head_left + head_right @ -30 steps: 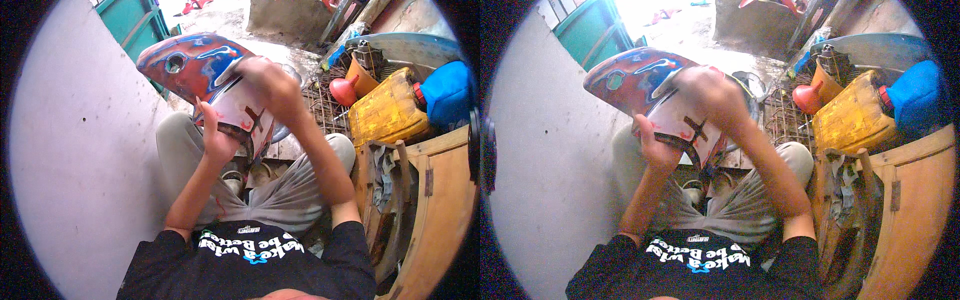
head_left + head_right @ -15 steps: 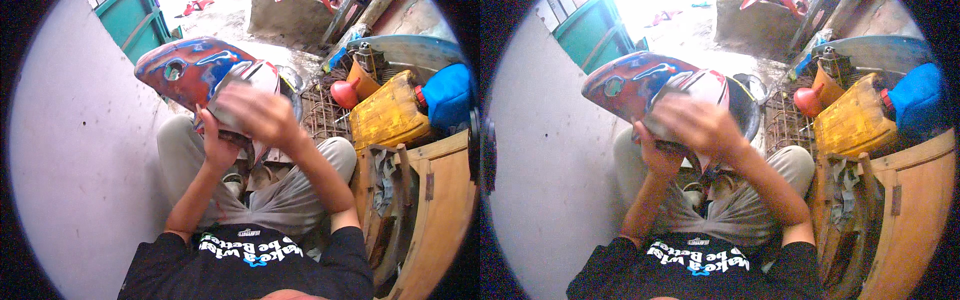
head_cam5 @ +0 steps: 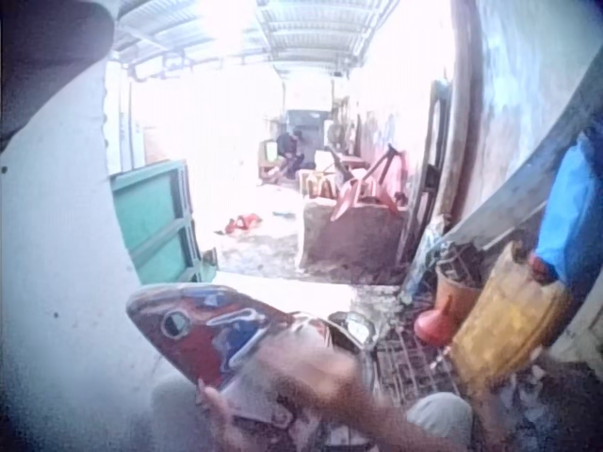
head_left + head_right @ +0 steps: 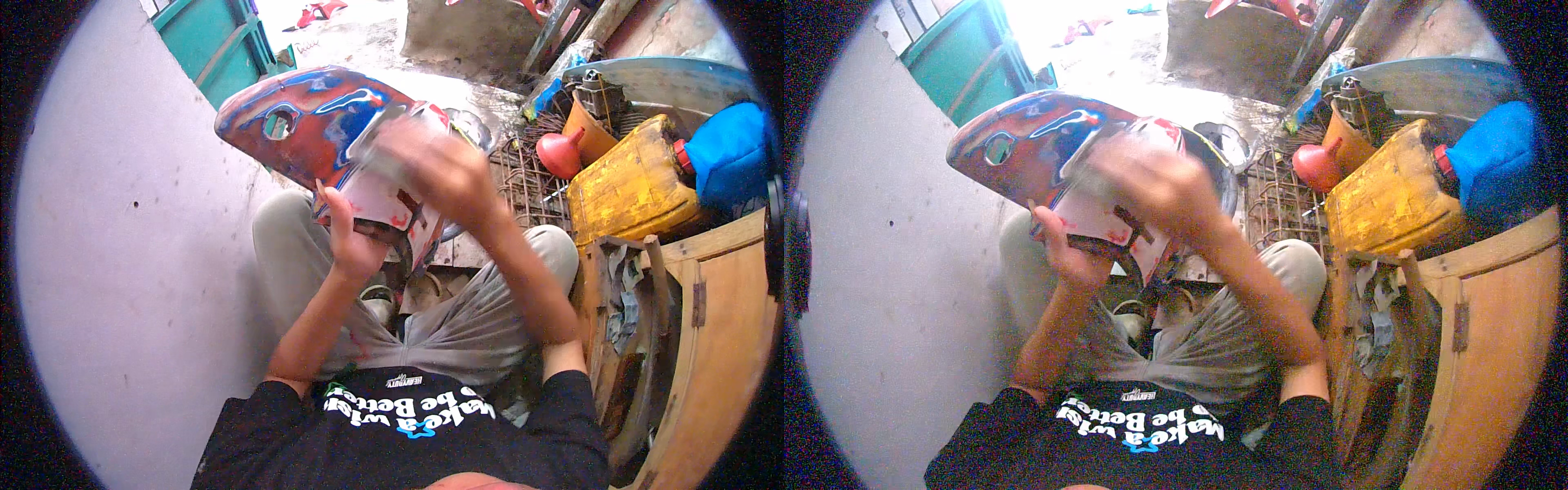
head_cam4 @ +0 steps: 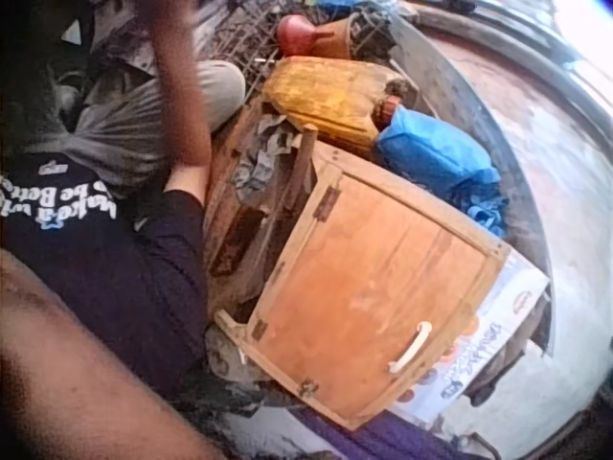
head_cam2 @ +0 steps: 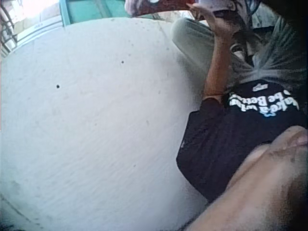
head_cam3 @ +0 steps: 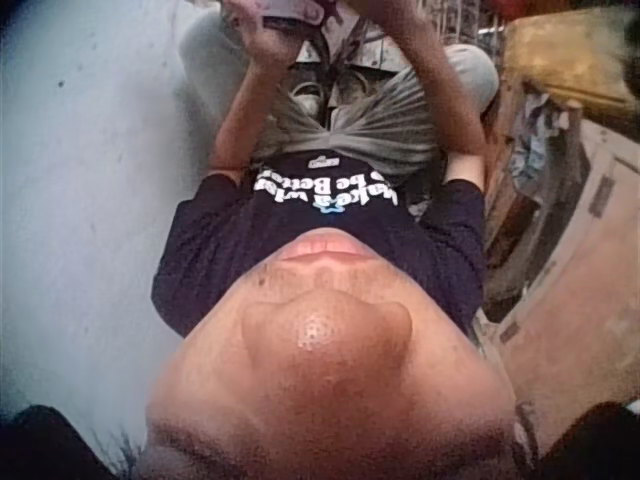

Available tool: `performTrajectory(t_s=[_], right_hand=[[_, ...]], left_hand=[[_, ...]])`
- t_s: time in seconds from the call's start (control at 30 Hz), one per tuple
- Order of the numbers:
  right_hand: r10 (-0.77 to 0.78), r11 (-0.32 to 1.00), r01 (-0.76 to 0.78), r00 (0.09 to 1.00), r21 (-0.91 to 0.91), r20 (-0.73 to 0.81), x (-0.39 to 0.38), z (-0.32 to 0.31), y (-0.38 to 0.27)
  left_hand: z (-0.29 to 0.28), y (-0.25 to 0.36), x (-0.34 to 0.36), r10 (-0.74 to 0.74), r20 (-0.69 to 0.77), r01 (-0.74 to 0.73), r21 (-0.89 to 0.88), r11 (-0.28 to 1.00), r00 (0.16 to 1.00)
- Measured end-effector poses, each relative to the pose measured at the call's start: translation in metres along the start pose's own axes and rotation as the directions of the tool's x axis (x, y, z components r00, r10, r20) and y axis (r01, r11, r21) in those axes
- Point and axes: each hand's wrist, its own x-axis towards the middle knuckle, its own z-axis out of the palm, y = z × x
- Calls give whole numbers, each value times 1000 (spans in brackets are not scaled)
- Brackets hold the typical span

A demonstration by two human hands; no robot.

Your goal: The person sands a motorcycle fairing by hand with a piece of sandpaper, moving it back and forth over the surface while holding the part.

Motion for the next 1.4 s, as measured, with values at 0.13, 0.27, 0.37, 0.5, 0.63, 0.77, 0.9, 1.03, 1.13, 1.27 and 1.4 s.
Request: performTrajectory(t_s=[0.13,0.27,0.37,0.5,0.63,0.77,0.9,1.03,1.13,1.27,1.4], right_hand=[[4,999,-4,1000,-39,-11,-3,-1,10],[104,993,-107,993,-41,-61,-4,4,21],[-55,994,58,998,91,-38,7,3,-18],[294,955,-289,954,-74,64,2,-3,28],[-69,986,77,996,148,-56,9,4,-26],[438,891,-442,897,109,55,-7,7,57],[932,-29,-734,225,679,283,-45,26,124],[904,-249,-721,67,647,423,-68,61,135],[902,-169,-801,109,575,417,-104,95,151],[881,381,-922,385,69,274,-204,107,224],[693,603,-692,207,-397,691,-147,215,114]], left_hand=[[10,-1,2,-5,-1,5,-25,1000,1000],[18,0,4,56,2,-56,21,998,998],[-4,-4,6,47,111,-21,-230,973,993],[4,2,9,33,185,11,-230,973,982],[5,1,2,65,-6,-65,33,997,998],[-2,4,2,56,-164,-53,24,998,985],[15,14,11,171,-238,-173,14,985,956],[5,20,13,139,-244,-166,-94,982,960],[10,24,15,160,-265,-181,-59,982,951],[35,7,26,132,-213,-152,-85,985,968],[-1,47,-7,234,-323,-218,85,972,917]])
